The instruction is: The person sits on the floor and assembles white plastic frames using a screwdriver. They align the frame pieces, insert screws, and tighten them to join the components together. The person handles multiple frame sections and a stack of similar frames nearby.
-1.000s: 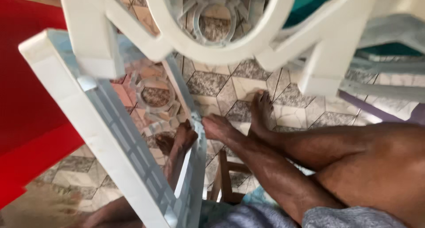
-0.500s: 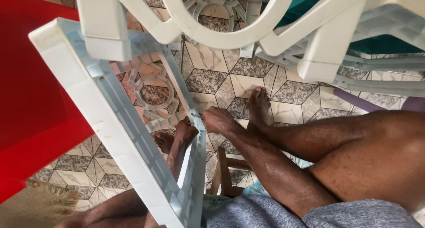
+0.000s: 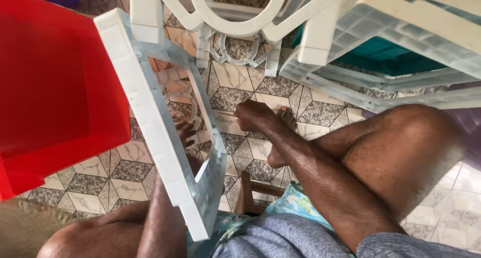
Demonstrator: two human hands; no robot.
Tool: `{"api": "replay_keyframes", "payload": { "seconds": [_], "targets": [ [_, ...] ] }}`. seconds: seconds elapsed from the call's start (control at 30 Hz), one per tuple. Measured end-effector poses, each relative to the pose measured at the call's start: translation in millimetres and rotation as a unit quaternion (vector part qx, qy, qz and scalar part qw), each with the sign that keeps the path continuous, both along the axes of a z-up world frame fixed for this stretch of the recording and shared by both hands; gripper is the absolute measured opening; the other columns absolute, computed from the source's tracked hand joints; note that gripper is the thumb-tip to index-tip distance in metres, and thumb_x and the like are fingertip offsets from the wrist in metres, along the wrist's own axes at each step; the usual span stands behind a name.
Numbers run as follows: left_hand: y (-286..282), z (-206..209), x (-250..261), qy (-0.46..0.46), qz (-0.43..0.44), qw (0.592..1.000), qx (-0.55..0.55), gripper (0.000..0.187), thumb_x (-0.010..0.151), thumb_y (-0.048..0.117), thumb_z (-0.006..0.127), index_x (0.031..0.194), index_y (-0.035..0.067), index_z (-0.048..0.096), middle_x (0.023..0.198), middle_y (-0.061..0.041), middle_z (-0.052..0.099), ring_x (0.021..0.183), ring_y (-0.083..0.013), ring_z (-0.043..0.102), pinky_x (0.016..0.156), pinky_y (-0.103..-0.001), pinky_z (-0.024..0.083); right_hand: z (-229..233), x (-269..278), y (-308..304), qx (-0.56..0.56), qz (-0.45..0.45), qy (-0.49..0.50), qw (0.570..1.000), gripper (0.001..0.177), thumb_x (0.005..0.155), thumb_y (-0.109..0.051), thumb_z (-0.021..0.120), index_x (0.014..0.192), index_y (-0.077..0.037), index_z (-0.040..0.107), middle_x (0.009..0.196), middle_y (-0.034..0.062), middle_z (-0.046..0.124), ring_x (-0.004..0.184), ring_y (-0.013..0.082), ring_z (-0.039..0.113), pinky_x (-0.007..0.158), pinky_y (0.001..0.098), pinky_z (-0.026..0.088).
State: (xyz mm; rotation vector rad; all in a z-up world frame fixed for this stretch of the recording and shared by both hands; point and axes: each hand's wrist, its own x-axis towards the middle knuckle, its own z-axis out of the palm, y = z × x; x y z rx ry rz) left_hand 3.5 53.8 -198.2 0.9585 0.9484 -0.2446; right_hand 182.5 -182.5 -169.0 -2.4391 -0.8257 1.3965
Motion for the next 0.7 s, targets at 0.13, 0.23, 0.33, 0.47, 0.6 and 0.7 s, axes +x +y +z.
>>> {"api": "replay_keyframes", "payload": {
  "seconds": [0.13, 0.23, 0.33, 0.47, 0.6, 0.7],
  "targets": [
    [10.4, 100.7, 27.3, -0.032, 0.02, 0.999, 0.038, 0.061, 0.087, 0.041, 0.055, 0.132, 0.001, 0.056, 0.11, -0.02, 0.073, 0.095, -0.0306, 0.075, 0.076, -0.046, 0.063, 97.4, 6.1, -16.1, 0.062, -0.011, -0.043, 0.997, 0.05, 0.07, -0.019, 0.082, 0.116, -0.006, 0.068, 0.111, 0.0146, 0.067, 0.1, 0.0285, 0.065, 0.091, 0.0415, 0.056],
    [6.9, 157.1, 36.5, -0.063, 0.017, 0.996, 0.054, 0.067, 0.091, 0.053, 0.048, 0.134, 0.001, 0.055, 0.111, -0.02, 0.073, 0.096, -0.0295, 0.076, 0.076, -0.047, 0.065, 174.7, -10.8, -62.4, 0.273, 0.015, -0.122, 0.954, 0.07, 0.043, -0.015, 0.083, 0.11, -0.007, 0.063, 0.113, 0.0115, 0.065, 0.111, 0.0259, 0.065, 0.103, 0.0383, 0.054],
    [0.3, 193.0, 34.4, -0.134, -0.006, 0.99, 0.046, 0.077, 0.09, 0.067, 0.038, 0.133, 0.006, 0.054, 0.103, -0.019, 0.074, 0.09, -0.0292, 0.077, 0.072, -0.048, 0.066, 219.1, -18.9, -83.8, 0.437, 0.06, -0.18, 0.879, 0.074, 0.036, -0.015, 0.083, 0.106, -0.004, 0.061, 0.106, 0.0127, 0.065, 0.108, 0.028, 0.066, 0.101, 0.0411, 0.054],
    [-6.5, 213.9, 33.6, -0.088, -0.088, 0.977, 0.171, 0.09, 0.088, 0.077, 0.041, 0.124, -0.003, 0.064, 0.093, -0.018, 0.076, 0.082, -0.0289, 0.075, 0.071, -0.044, 0.065, 226.5, -8.3, -74.6, 0.521, 0.077, -0.151, 0.837, 0.08, 0.041, -0.019, 0.089, 0.114, -0.001, 0.061, 0.105, 0.0148, 0.065, 0.105, 0.0311, 0.066, 0.096, 0.0418, 0.055],
    [-16.3, 221.0, 28.3, -0.015, -0.102, 0.958, 0.268, 0.087, 0.089, 0.072, 0.056, 0.114, -0.011, 0.066, 0.083, -0.023, 0.069, 0.069, -0.0314, 0.071, 0.06, -0.05, 0.062, 222.2, -25.9, -82.1, 0.52, 0.062, -0.162, 0.836, 0.078, 0.034, -0.016, 0.087, 0.106, -0.002, 0.059, 0.099, 0.015, 0.063, 0.099, 0.0305, 0.065, 0.091, 0.0409, 0.055],
    [-20.5, 227.1, 25.9, -0.035, -0.106, 0.953, 0.281, 0.078, 0.088, 0.068, 0.059, 0.111, -0.006, 0.065, 0.083, -0.02, 0.072, 0.068, -0.0261, 0.074, 0.058, -0.047, 0.064, 225.6, -37.2, -84.2, 0.521, 0.062, -0.172, 0.834, 0.079, 0.03, -0.012, 0.085, 0.105, -0.004, 0.061, 0.102, 0.0134, 0.064, 0.101, 0.0293, 0.066, 0.094, 0.0412, 0.055]
  ]
}}
